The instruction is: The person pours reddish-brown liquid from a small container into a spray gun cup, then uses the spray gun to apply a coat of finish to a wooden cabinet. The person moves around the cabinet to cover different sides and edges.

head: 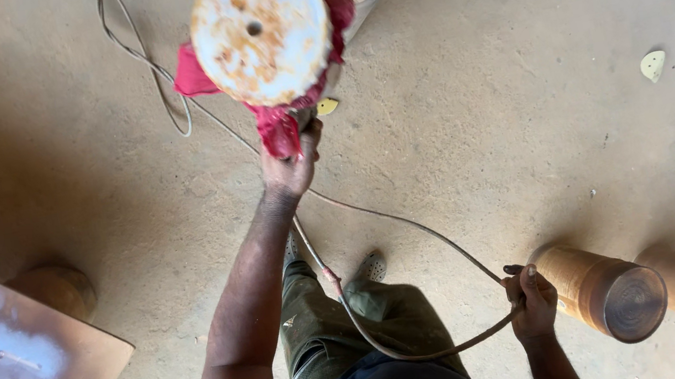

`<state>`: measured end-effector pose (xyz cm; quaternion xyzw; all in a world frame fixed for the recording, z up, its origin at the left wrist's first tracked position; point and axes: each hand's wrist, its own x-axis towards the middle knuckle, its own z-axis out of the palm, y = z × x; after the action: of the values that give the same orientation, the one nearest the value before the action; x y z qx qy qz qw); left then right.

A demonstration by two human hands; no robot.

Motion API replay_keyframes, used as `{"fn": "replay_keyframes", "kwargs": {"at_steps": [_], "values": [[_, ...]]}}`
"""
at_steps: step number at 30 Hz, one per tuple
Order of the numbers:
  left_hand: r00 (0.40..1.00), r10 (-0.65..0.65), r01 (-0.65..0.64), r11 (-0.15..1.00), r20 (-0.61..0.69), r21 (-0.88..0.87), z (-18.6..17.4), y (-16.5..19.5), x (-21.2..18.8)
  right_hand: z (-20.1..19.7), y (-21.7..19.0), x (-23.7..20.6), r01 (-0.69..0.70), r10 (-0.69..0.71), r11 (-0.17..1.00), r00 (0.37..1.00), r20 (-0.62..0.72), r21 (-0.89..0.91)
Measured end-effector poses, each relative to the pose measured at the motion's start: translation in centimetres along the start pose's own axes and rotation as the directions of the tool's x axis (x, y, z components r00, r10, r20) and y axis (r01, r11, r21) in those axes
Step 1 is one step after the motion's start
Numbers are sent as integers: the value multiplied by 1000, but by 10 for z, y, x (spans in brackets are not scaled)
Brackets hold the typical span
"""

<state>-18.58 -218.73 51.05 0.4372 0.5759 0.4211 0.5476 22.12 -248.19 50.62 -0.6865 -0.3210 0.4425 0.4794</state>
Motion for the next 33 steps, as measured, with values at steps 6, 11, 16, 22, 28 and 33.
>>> {"fn": "replay_keyframes", "kwargs": {"at_steps": [6,11,16,22,28,33], "values": [[849,509,-470,850,-142,237,54,13,48,-7,-12,20,-14,14,999,1000,-15,-37],[844,464,-448,886,-268,120,121,20,98,-38,-10,66,-36,36,999,999,-16,2],[960,245,-274,921,-135,-277,181,19,121,-86,-5,137,-95,101,987,994,43,-127],[956,38,-187,842,-290,-506,235,45,140,-132,-6,211,-97,93,995,969,229,3],[926,-36,-53,973,-376,-223,242,52,139,-143,-26,260,-167,151,985,958,242,45],[878,182,-257,959,-442,-117,252,47,183,-136,-40,293,-52,30,997,948,317,63]]}}
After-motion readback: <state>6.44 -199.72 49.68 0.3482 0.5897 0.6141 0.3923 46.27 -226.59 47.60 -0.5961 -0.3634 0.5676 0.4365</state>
